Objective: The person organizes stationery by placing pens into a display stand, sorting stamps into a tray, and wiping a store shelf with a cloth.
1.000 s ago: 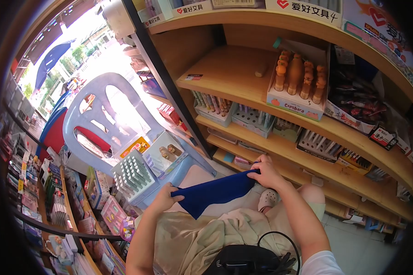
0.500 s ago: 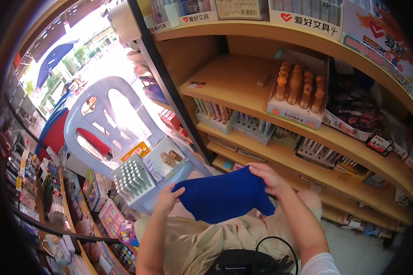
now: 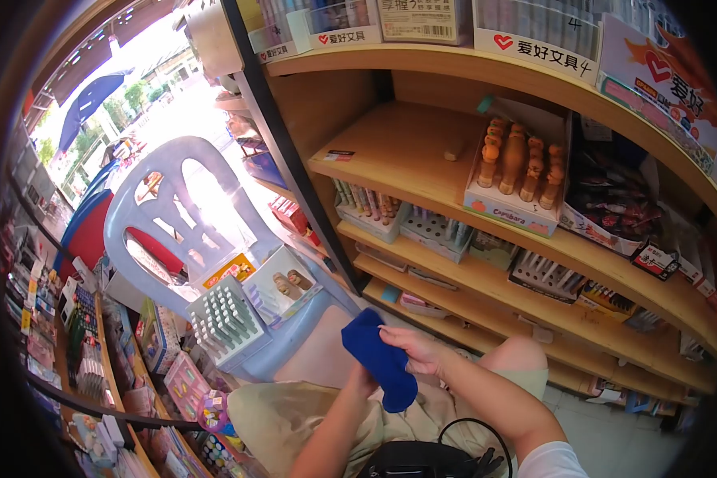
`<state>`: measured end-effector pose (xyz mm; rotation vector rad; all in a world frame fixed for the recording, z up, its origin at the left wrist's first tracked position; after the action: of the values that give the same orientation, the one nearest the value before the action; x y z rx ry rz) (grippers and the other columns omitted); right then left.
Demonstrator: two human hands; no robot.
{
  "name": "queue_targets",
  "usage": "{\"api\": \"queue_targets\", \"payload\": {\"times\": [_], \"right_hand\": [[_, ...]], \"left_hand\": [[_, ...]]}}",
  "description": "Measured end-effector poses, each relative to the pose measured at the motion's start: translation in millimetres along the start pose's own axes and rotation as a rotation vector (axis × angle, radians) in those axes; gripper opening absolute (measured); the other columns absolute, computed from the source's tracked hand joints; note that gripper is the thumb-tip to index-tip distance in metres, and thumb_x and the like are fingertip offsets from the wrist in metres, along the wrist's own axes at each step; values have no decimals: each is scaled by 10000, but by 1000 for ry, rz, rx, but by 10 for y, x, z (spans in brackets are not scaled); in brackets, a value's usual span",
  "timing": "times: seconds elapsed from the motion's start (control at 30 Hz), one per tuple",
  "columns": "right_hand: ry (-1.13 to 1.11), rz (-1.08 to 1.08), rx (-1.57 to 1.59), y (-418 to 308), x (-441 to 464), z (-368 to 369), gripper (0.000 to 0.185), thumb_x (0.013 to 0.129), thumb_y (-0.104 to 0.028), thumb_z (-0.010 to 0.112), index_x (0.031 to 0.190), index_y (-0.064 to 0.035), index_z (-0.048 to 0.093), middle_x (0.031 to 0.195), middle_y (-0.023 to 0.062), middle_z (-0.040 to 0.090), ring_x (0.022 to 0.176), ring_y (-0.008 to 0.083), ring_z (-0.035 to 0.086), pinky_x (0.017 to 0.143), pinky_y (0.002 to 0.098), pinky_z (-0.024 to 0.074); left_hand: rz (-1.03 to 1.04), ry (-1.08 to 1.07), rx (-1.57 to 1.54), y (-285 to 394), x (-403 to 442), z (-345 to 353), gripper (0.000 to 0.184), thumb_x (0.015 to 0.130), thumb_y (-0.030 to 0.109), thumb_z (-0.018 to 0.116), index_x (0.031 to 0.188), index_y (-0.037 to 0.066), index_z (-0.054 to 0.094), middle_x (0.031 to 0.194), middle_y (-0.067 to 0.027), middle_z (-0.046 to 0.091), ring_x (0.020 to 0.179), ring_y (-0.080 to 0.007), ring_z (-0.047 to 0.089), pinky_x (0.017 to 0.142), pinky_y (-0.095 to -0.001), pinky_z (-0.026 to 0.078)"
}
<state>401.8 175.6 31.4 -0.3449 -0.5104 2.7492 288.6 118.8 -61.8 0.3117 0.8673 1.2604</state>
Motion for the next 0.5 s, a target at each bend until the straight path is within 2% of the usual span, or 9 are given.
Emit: {"api": "queue_targets", "payload": {"times": [0.07, 0.1, 0.2, 0.23, 0.27, 0.3, 0.37, 0.43, 0.5], "right_hand": [[0, 52, -37, 47, -4, -26, 288, 955, -214, 478, 1192, -52, 465, 1000, 55, 609, 836, 145, 652, 696, 267, 571], [74, 89, -82, 42, -50, 66, 306, 945, -231, 506, 1205, -77, 457, 986, 20, 607, 760, 103, 637, 588, 218, 542], [96, 124, -236, 67, -89, 71, 391, 928, -270, 541, 1268, -107, 436, 971, -16, 599, 683, 54, 590, 482, 178, 445], [97, 157, -301, 80, -110, 63, 586, 911, -304, 570, 1400, -107, 315, 1088, -33, 571, 866, 7, 565, 533, 138, 453], [144, 201, -344, 98, -130, 74, 591, 910, -302, 571, 1404, -111, 309, 1085, -44, 568, 879, 2, 558, 554, 147, 461], [155, 216, -343, 149, -105, 75, 585, 914, -291, 566, 1403, -103, 307, 1078, -38, 573, 872, 9, 569, 567, 162, 476], [110, 234, -299, 227, -62, 87, 552, 921, -265, 554, 1389, -89, 320, 1064, -24, 584, 858, 26, 589, 593, 191, 503], [-6, 240, -214, 244, -43, 122, 499, 928, -238, 541, 1361, -76, 352, 1048, -9, 595, 846, 48, 608, 619, 220, 524], [15, 222, -221, 197, -63, 134, 429, 934, -212, 529, 1314, -68, 392, 1035, 2, 603, 837, 65, 621, 634, 227, 532]], "left_hand": [[7, -11, 144, 121, 44, -116, 378, 908, 330, 522, 1190, 78, 527, 1080, -58, 610, 955, -168, 609, 822, -312, 514], [8, 68, 143, 169, 11, -164, 317, 900, 256, 535, 1153, 66, 552, 1041, -61, 621, 923, -170, 618, 805, -307, 520], [58, 37, 49, 356, -84, -189, 271, 888, 193, 536, 1116, 50, 571, 1031, -74, 625, 907, -186, 622, 805, -307, 519], [144, 17, 135, 356, -17, -281, 273, 887, 191, 531, 1111, 41, 573, 1046, -84, 620, 931, -197, 615, 813, -315, 516], [231, -6, 219, 333, 92, -421, 276, 885, 190, 527, 1106, 31, 575, 1061, -94, 616, 955, -208, 608, 821, -323, 513], [574, -234, 730, 400, 178, -472, 380, 892, 226, 517, 1210, 17, 514, 1151, -118, 576, 1027, -237, 580, 870, -346, 496], [689, -279, 902, 319, 148, -458, 407, 895, 249, 513, 1230, 18, 494, 1173, -123, 562, 1049, -244, 567, 888, -357, 484], [539, -326, 778, 222, 67, -337, 434, 898, 271, 509, 1249, 19, 474, 1195, -128, 548, 1071, -251, 554, 907, -369, 471], [369, -361, 576, 133, -49, -166, 461, 901, 294, 505, 1269, 20, 454, 1216, -132, 534, 1094, -258, 541, 925, -381, 458]]}}
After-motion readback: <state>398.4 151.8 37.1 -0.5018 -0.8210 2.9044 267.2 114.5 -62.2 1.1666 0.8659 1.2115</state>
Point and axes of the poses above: each hand's wrist, its own x-axis towards the middle knuckle, its own z-axis out of the palm, y = z × x, the point moved 3 cm from there along x, towards the middle knuckle
